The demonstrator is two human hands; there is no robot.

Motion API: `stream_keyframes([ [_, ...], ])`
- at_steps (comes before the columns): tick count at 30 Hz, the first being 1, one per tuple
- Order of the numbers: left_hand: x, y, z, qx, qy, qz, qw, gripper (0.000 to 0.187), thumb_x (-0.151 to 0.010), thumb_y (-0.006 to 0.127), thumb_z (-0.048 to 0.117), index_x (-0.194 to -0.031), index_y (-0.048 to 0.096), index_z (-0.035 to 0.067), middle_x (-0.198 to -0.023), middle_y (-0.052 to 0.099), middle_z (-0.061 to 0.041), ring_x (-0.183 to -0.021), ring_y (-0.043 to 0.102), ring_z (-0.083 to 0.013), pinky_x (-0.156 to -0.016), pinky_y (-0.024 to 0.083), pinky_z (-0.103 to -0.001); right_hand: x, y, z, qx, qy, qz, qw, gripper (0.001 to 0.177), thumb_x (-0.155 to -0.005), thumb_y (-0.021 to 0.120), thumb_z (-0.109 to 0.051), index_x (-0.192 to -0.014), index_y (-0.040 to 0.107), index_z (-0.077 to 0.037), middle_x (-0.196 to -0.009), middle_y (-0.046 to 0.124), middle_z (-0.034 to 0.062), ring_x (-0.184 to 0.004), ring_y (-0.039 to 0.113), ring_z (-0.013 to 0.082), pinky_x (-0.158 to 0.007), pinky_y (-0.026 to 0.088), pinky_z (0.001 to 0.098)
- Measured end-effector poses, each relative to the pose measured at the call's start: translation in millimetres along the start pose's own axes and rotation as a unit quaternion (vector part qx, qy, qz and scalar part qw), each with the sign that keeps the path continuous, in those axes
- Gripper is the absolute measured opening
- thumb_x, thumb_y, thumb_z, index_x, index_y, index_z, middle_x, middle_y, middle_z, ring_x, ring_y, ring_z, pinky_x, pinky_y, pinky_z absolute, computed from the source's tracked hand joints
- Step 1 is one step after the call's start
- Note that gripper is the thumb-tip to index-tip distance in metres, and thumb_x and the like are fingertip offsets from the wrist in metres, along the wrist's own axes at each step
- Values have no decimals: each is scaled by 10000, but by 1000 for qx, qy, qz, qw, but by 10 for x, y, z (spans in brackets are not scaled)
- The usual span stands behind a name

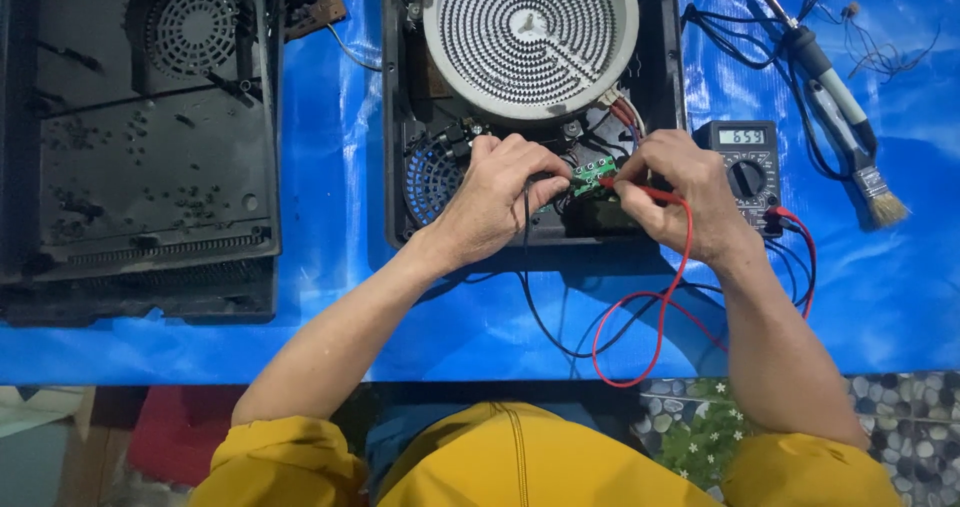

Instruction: Testing the internal circuitry of an induction cooker using a digital multimeter to diagnose functionality.

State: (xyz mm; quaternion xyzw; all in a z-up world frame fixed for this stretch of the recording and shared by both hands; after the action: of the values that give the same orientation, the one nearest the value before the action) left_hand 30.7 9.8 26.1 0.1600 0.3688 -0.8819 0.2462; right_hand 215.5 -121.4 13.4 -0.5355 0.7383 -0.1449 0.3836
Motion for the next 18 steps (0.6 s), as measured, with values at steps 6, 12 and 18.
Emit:
stream_keyframes([
  [6,-3,-1,2,0,3,1,1000,165,-1075,567,328,-1058,649,185,-906,672,20,-949,641,-178,-961,366,-341,-1,-9,-9,-6,-23,8,1000,89,-920,737,-83,-845,713,-41,-734,665,152,-854,703,425,-984,530,555],
  [12,-10,-15,9,1,6,6,1000,169,-1079,560,331,-1075,651,189,-919,674,20,-957,644,-180,-961,362,-344,50,-120,92,17,-29,27,999,59,-913,754,-92,-875,729,-55,-785,671,149,-947,702,435,-1024,521,531],
  [18,-5,-19,22,5,1,12,1000,153,-1073,574,318,-1060,653,188,-923,680,28,-950,646,-172,-961,361,-332,65,-34,78,44,-12,20,999,49,-902,727,-61,-860,709,-42,-789,671,161,-956,696,437,-932,542,531],
])
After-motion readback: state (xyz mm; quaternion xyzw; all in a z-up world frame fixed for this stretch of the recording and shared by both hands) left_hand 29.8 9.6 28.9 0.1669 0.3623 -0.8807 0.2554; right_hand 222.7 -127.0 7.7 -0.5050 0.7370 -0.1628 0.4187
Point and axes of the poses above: each hand's wrist, its own x-axis away from the middle knuckle, its own y-axis out of the palm, z = x × y, the point moved 4 cm from there along -x, towards the middle knuckle
